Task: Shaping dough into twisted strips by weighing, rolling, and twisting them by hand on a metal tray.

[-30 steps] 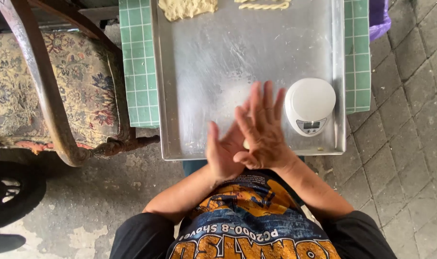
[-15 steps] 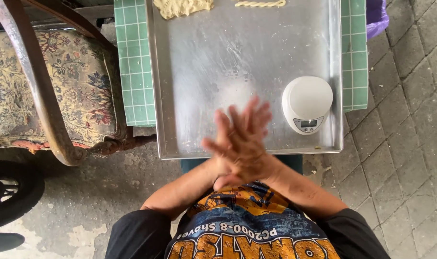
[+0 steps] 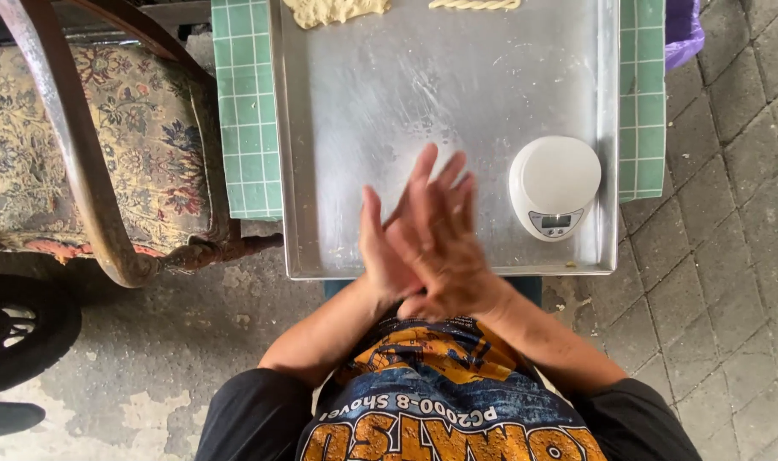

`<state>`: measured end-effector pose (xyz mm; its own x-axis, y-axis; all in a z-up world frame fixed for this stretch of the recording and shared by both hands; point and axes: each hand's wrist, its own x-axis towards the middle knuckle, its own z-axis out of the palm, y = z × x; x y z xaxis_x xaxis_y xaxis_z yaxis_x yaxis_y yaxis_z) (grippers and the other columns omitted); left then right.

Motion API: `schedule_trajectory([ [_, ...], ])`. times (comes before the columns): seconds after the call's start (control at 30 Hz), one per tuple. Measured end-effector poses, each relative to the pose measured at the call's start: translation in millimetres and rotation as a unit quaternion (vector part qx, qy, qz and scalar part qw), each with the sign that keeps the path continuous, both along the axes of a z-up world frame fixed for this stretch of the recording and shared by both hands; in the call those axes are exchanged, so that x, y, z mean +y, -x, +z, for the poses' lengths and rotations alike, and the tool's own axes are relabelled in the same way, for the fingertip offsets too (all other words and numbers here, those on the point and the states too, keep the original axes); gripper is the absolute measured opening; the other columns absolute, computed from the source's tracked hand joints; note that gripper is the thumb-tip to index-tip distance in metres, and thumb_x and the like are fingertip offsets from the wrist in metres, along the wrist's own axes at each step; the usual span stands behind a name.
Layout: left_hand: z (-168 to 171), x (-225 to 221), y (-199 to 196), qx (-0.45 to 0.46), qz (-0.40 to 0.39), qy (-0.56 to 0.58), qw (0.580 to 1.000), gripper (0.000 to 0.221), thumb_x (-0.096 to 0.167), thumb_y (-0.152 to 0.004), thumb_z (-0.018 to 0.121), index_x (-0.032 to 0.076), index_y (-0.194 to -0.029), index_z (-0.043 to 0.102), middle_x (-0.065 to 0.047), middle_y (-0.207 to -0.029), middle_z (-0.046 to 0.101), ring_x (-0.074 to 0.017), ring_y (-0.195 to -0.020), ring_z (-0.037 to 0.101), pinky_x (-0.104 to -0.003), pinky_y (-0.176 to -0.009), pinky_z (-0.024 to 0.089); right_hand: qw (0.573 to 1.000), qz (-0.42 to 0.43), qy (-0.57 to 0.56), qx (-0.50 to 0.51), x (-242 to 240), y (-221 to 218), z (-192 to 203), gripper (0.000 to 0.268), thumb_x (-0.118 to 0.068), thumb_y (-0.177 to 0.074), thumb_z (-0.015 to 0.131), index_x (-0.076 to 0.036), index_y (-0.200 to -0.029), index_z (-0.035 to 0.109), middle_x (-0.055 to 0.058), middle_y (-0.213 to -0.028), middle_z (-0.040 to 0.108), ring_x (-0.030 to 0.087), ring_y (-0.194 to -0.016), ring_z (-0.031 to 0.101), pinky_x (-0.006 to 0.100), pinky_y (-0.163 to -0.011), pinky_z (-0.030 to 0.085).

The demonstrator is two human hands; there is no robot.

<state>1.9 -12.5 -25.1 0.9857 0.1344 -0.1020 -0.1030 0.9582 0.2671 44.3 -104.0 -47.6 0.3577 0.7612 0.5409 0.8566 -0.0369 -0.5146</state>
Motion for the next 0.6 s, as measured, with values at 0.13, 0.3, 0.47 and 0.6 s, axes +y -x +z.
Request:
schedule_trajectory([
  [0.13,-1.7,-2.2,-0.2,-0.004,0.017,-0.008,1.000,0.088,0.073,-0.103,0.020,0.015,-0.168,0.015,-0.016,-0.171,0.020,-0.0350,-0.155,0.027,-0.040,-0.118,0.041,0.999,0.039,-0.024,0.026,-0.6,-6.0,-4.0,0.102,-0.088,-0.091,0.024,-0.016,-0.164,0.033,0.021,-0.172,-0.004,0.049,-0.155,-0.014,0.062,-0.120,-0.020],
  [0.3,12.8,3.2,-0.3,0.049,-0.006,-0.083,0.995,0.091,0.075,-0.099,0.017,0.016,-0.167,0.013,-0.016,-0.171,0.023,-0.0358,-0.156,0.025,-0.044,-0.123,0.030,1.000,0.001,0.023,0.002,4.6,-5.3,9.5,0.110,-0.089,-0.089,0.021,-0.013,-0.168,0.014,0.025,-0.171,-0.006,0.048,-0.155,-0.015,0.064,-0.119,-0.018],
  [0.47,14.4,-11.4,6.0,0.025,-0.007,-0.127,0.992,0.091,0.074,-0.099,0.013,0.017,-0.169,0.005,-0.014,-0.174,0.013,-0.0342,-0.159,0.016,-0.043,-0.126,0.021,0.996,0.049,-0.074,0.014,0.4,-14.0,8.4,0.098,-0.087,-0.093,0.024,-0.023,-0.167,0.018,0.020,-0.172,-0.006,0.046,-0.156,-0.014,0.063,-0.119,-0.024],
  [0.6,24.1,-2.5,2.8,0.008,0.007,-0.094,0.995,0.091,0.075,-0.100,0.014,0.015,-0.169,0.010,-0.017,-0.174,0.012,-0.0379,-0.159,0.013,-0.051,-0.130,0.009,1.000,0.018,-0.023,-0.001,4.4,-12.5,29.8,0.091,-0.083,-0.098,0.019,-0.029,-0.169,0.008,0.016,-0.174,-0.011,0.036,-0.157,-0.019,0.058,-0.122,-0.020],
])
